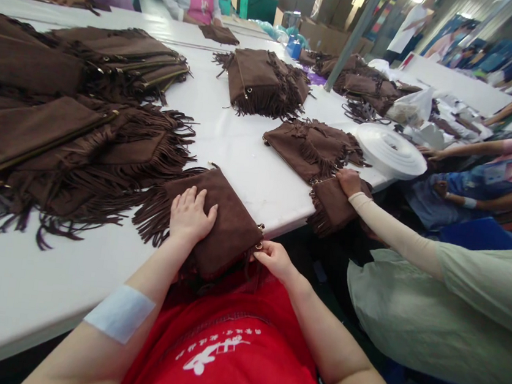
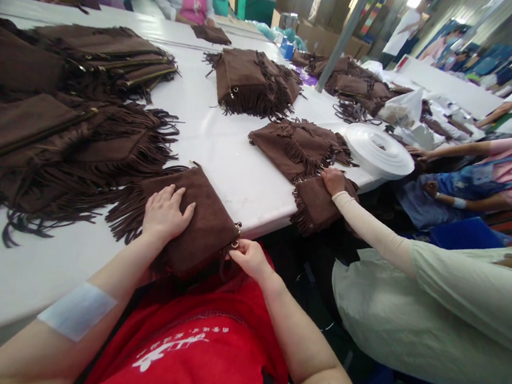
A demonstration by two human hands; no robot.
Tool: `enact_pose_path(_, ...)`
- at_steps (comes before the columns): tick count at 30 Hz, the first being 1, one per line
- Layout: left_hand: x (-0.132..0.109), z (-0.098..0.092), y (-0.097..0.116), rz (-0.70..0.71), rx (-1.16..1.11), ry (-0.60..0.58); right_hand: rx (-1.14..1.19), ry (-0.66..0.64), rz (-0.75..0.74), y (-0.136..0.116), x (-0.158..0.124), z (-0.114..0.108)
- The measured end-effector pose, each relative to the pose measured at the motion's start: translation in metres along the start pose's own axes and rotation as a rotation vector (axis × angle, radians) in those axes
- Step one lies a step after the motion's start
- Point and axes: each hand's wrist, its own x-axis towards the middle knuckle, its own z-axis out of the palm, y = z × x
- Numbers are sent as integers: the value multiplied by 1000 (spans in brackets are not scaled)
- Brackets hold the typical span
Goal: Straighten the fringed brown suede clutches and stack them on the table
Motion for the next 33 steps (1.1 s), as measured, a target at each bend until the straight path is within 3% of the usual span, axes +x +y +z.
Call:
enact_pose_path(5,0,0,0,3,-4,-5,-6,62,139,9,-1,4)
enact_pose_path(11,-1,-4,2,-7,-14,-13,-194,57,323,38,-8,4)
enact_pose_path(21,-1,0,0,3,-14,14,-308,39,430,74,-27,1)
enact_pose_path(23,0,0,0,6,-15,13,-303,125,370,71,-24,-4)
enact_pose_path(25,0,0,1,8,-15,15,-266,248,192,60,-17,-11)
enact_pose_path(27,0,-1,1,8,-16,19,-198,281,13,42,-10,-15)
enact_pose_path(29,0,-1,1,10,-16,23,-124,190,-41,24,-4,-15)
enact_pose_path(33,0,-1,0,10,-14,15,-61,42,54,3,2,-6)
